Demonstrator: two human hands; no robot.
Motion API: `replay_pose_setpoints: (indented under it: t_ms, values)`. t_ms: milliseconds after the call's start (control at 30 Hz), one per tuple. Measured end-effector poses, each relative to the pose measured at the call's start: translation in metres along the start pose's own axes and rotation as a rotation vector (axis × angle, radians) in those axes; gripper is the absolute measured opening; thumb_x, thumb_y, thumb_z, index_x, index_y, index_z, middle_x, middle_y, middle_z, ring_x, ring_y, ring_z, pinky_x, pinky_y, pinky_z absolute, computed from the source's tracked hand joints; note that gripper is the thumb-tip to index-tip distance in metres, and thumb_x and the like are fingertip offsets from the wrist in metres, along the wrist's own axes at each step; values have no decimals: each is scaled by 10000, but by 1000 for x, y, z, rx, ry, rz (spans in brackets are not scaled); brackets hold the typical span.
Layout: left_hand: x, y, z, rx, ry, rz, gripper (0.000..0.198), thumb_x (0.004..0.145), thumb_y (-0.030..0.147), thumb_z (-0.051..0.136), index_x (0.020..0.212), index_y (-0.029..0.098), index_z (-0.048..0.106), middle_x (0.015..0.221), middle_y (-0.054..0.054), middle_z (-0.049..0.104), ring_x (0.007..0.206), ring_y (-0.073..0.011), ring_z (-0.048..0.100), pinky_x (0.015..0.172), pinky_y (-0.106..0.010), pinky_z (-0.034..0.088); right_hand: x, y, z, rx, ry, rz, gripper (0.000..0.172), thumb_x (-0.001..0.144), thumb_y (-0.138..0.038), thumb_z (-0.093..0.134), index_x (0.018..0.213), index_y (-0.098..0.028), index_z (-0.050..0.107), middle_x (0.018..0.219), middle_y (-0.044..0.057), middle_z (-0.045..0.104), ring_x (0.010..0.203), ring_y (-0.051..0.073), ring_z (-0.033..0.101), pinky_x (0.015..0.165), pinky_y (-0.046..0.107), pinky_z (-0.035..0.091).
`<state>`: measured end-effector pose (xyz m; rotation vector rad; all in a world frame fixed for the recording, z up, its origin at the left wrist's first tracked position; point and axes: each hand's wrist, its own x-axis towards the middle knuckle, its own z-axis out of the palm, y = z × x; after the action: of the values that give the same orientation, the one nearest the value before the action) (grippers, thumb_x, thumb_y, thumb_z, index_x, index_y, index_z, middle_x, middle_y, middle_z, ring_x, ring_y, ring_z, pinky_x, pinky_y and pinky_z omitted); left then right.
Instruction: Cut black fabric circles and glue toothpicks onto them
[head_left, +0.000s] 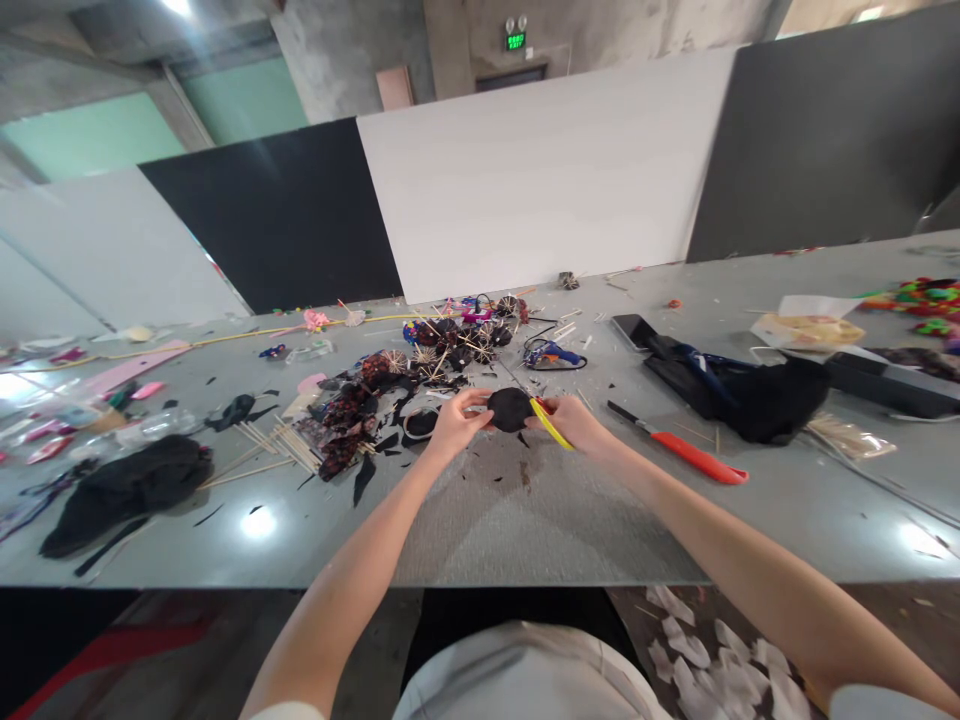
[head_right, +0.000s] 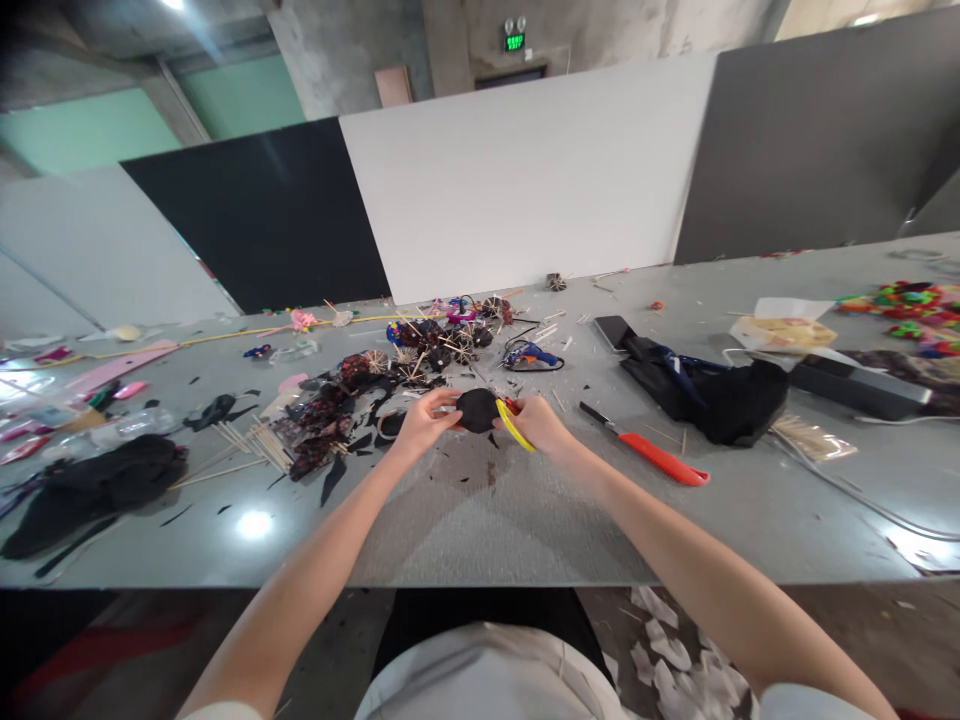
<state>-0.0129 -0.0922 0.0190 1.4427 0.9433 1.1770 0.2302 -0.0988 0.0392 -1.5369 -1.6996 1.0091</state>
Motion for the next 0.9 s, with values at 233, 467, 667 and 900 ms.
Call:
replay_pose_setpoints:
  t_ms: [233,467,667,900]
  values:
    - [-1,3,1,3,7,26,531,752,378,853,1195,153,668,1117,-130,721,811,-204,735,712,-381,671,3,2,-11,41,69,48,477,600,-591,813,709,-137,719,545,-37,489,516,100,388,485,251,241]
    - [-1,3,0,15,-16,47,531,790,390,825,1239,175,640,1105,-114,716,709,-170,731,700,-352,658,1,-1,-12,154,166,-10,516,636,-619,812,790,-137,713,632,0,610,552,122,464,503,251,305]
    - [-4,6,3,31,-73,63,403,785,381,829,1075,174,641,1057,-89,692,721,-171,726,679,-348,660,-1,-9,-7,250,186,-96,529,605,-587,847,859,-137,737,856,81,751,745,214,643,677,297,467]
    - [-6,-1,4,76,-181,69,401,804,382,822,1104,168,661,1111,-107,695,773,-167,727,707,-318,646,2,-5,-8,193,144,-150,482,637,-600,809,776,-152,700,736,35,677,695,188,595,642,287,441]
